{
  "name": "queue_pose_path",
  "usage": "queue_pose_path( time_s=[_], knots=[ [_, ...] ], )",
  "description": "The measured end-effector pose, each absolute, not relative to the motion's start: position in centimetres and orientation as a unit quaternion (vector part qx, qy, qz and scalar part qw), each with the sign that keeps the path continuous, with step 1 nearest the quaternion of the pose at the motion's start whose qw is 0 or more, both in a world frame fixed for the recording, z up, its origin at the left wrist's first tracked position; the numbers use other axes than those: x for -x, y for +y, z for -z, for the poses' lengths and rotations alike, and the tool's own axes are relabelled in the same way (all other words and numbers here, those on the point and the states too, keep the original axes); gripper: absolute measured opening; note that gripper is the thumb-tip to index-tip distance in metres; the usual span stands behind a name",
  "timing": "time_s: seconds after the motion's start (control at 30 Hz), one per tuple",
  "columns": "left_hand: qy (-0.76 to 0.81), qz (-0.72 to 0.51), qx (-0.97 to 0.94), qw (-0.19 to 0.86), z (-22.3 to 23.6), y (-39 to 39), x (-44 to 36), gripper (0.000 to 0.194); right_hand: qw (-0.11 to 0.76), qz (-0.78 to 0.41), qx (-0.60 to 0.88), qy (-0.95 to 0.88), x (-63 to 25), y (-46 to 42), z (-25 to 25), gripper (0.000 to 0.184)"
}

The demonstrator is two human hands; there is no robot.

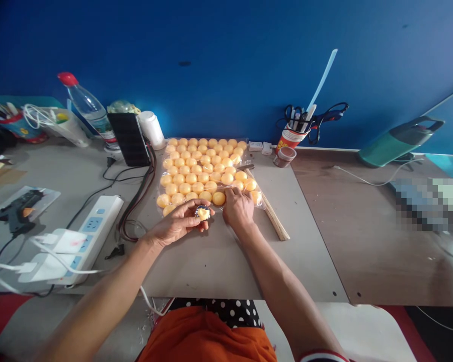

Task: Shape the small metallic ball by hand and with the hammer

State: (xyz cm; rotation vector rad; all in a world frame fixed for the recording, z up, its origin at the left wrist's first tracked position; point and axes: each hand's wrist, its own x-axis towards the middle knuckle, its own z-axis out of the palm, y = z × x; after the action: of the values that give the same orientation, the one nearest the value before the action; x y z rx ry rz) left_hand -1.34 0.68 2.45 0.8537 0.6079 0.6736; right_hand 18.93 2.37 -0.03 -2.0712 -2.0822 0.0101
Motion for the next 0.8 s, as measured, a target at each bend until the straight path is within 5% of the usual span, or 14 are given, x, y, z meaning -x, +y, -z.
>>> queue_pose_path(
  time_s=[0.8],
  knots=[
    [0.279, -0.329, -0.378, 0.819, -2.48, 0.69, 1.25, 0.042, 0.066, -0.02, 0.714, -0.697, -19.45, 2.23, -0.72, 0.025]
  ],
)
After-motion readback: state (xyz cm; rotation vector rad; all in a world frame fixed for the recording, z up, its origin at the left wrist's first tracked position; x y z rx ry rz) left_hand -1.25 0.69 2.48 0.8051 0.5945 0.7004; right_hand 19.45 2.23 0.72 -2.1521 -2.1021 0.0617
